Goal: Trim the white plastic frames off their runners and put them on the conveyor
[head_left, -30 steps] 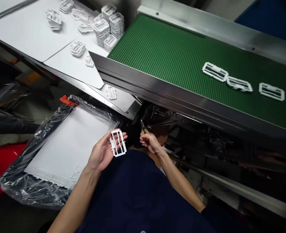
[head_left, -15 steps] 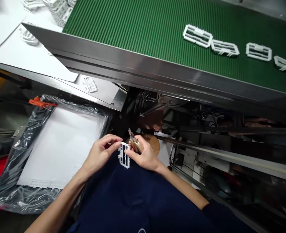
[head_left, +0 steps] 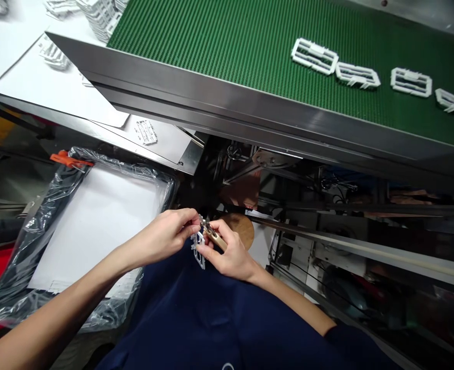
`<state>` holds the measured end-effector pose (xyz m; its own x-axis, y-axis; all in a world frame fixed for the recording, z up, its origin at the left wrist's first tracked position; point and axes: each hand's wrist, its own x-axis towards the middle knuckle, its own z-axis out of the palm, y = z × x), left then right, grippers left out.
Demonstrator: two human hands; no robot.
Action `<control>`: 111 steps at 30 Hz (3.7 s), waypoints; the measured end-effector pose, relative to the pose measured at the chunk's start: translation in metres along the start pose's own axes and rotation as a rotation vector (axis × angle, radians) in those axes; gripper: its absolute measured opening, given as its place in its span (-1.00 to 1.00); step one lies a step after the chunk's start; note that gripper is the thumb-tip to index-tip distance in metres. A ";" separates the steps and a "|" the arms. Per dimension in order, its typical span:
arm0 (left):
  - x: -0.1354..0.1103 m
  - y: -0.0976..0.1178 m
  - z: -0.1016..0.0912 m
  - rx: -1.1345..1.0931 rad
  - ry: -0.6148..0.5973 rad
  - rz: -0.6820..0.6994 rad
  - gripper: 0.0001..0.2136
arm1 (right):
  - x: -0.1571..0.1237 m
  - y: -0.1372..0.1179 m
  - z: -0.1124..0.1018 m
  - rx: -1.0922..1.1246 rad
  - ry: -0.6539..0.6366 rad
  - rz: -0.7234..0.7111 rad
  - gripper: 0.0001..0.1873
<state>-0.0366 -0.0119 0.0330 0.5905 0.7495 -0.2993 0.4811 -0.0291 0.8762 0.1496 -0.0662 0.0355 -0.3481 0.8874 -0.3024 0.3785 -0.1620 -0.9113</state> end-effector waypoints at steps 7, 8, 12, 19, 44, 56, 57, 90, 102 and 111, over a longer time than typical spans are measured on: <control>-0.001 0.002 0.005 -0.039 -0.007 -0.017 -0.88 | -0.006 -0.004 -0.016 -0.064 -0.060 0.021 -0.71; 0.000 0.002 0.005 -0.051 -0.018 -0.027 -0.86 | -0.006 -0.004 -0.023 -0.108 -0.063 0.025 -0.70; 0.001 0.004 0.005 -0.077 -0.047 -0.056 -0.83 | -0.005 -0.004 -0.053 -0.410 -0.115 -0.035 -0.64; -0.001 0.004 0.005 -0.095 -0.083 -0.067 -0.83 | 0.005 -0.015 -0.079 -0.842 -0.279 -0.071 -0.64; 0.012 0.009 0.007 -0.146 -0.152 -0.095 -0.84 | 0.035 -0.067 -0.095 -1.261 -0.497 -0.272 -0.77; 0.014 0.001 0.012 -0.266 -0.116 -0.147 -0.79 | 0.044 -0.052 -0.107 -1.076 -0.541 -0.014 -0.84; 0.014 0.000 0.014 -0.321 -0.097 -0.151 -0.77 | 0.042 -0.048 -0.110 -1.029 -0.531 0.038 -0.82; 0.029 0.009 0.056 -1.320 -0.033 -0.417 -0.49 | -0.004 0.012 -0.103 -0.806 0.036 -0.007 -0.80; 0.026 0.012 0.053 -1.184 -0.093 -0.455 -0.45 | 0.002 0.004 -0.108 -0.984 -0.139 -0.171 -0.79; 0.024 0.015 0.049 -1.048 -0.151 -0.451 -0.40 | 0.004 0.002 -0.109 -0.964 -0.185 -0.122 -0.79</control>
<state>0.0164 -0.0264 0.0204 0.6076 0.4630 -0.6453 -0.0649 0.8387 0.5407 0.2428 -0.0159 0.0631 -0.5289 0.7797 -0.3352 0.8387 0.4199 -0.3468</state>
